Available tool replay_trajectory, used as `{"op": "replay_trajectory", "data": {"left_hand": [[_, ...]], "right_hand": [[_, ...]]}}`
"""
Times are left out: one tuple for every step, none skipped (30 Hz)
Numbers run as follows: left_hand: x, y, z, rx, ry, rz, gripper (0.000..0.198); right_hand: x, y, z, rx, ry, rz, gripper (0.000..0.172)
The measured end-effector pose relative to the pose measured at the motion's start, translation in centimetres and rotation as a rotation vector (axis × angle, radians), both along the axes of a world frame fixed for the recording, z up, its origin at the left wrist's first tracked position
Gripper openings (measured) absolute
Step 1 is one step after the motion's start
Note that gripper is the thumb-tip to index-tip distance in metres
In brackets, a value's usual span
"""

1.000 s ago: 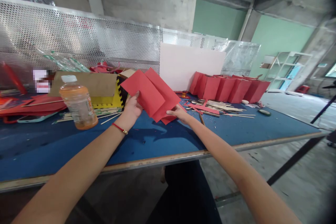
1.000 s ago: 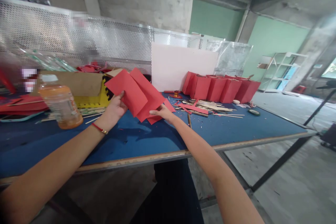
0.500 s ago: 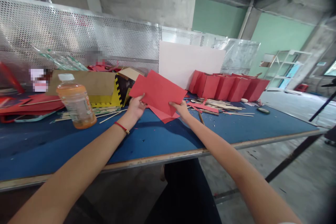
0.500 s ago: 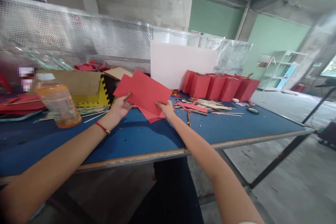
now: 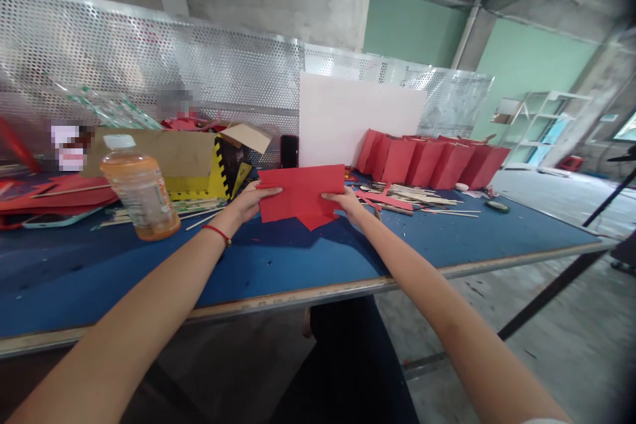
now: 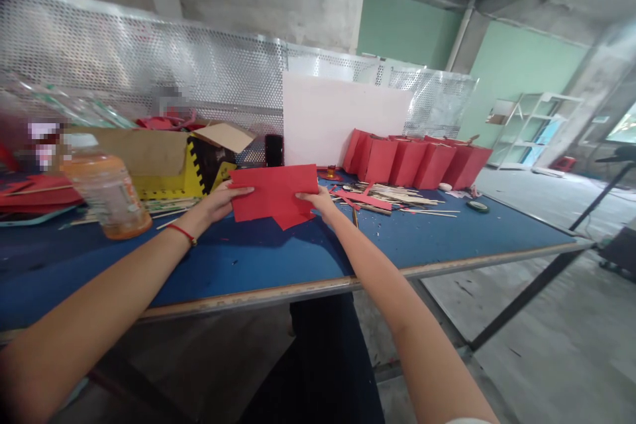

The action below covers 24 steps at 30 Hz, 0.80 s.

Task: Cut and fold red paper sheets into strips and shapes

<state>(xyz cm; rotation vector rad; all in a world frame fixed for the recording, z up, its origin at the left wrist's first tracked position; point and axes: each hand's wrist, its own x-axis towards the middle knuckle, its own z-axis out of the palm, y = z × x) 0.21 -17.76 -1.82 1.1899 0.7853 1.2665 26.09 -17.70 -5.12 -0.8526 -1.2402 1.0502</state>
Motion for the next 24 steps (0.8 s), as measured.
{"op": "replay_trajectory", "data": {"left_hand": [[0.1,0.0,-0.1,-0.002,0.004,-0.003,0.056],[0.2,0.0,-0.2,-0.004,0.009,-0.004,0.056],[0.4,0.0,-0.3,-0.004,0.014,-0.002,0.057],[0.5,0.0,-0.4,-0.002,0.016,0.002,0.058],[0.7,0.0,-0.5,0.003,0.014,0.009,0.058],[0.9,0.1,-0.5,0.013,0.007,0.019,0.058],[1.0,0.1,-0.5,0.025,-0.003,0.032,0.058],[1.1,0.2,-0.5,0.037,-0.013,0.042,0.058],[1.2,0.2,-0.5,0.047,-0.02,0.052,0.058],[1.1,0.2,-0.4,0.052,-0.021,0.056,0.057],[1.1,0.2,-0.4,0.051,-0.017,0.054,0.056],[1.0,0.1,-0.4,0.044,-0.008,0.044,0.056],[0.9,0.0,-0.4,0.034,0.006,0.028,0.055],[0.8,-0.1,-0.5,0.022,0.021,0.01,0.055],[0.8,-0.2,-0.5,0.01,0.035,-0.01,0.055],[0.8,-0.3,-0.6,0.003,0.045,-0.028,0.056],[0.8,-0.3,-0.6,0.0,0.049,-0.042,0.055],[0.8,-0.4,-0.7,0.001,0.048,-0.051,0.055],[0.9,-0.4,-0.7,0.005,0.042,-0.055,0.055],[0.8,-0.3,-0.8,0.008,0.036,-0.056,0.055],[0.8,-0.3,-0.8,0.009,0.032,-0.056,0.055],[0.8,-0.2,-0.9,0.007,0.033,-0.056,0.054],[0.7,-0.2,-1.0,0.003,0.036,-0.059,0.054],[0.7,-0.1,-1.0,0.0,0.041,-0.064,0.054]], "right_hand": [[0.0,0.0,-0.1,-0.006,0.005,0.004,0.044],[0.0,0.0,-0.1,-0.008,0.01,0.007,0.045],[-0.1,-0.1,-0.2,-0.008,0.012,0.014,0.045],[-0.1,-0.1,-0.2,-0.009,0.012,0.026,0.046],[-0.2,-0.2,-0.2,-0.011,0.01,0.043,0.047],[-0.3,-0.3,-0.2,-0.014,0.01,0.063,0.048],[-0.5,-0.4,-0.2,-0.019,0.012,0.083,0.049],[-0.6,-0.4,-0.1,-0.023,0.018,0.099,0.05],[-0.6,-0.5,-0.1,-0.025,0.028,0.11,0.051],[-0.6,-0.5,-0.1,-0.027,0.04,0.117,0.052],[-0.6,-0.5,0.0,-0.028,0.051,0.121,0.052],[-0.5,-0.5,0.0,-0.029,0.061,0.123,0.051],[-0.4,-0.5,0.0,-0.032,0.067,0.125,0.05],[-0.4,-0.5,0.0,-0.034,0.071,0.128,0.05],[-0.3,-0.5,0.0,-0.034,0.072,0.131,0.049],[-0.3,-0.5,0.0,-0.033,0.071,0.132,0.05],[-0.3,-0.5,0.0,-0.029,0.07,0.132,0.05],[-0.3,-0.5,-0.1,-0.024,0.068,0.13,0.051],[-0.4,-0.5,-0.1,-0.019,0.065,0.127,0.051],[-0.4,-0.5,-0.1,-0.016,0.06,0.124,0.05],[-0.5,-0.4,-0.1,-0.013,0.052,0.122,0.05],[-0.5,-0.4,-0.2,-0.013,0.043,0.121,0.049],[-0.5,-0.4,-0.2,-0.013,0.033,0.121,0.048],[-0.5,-0.4,-0.2,-0.014,0.023,0.122,0.048]]}}
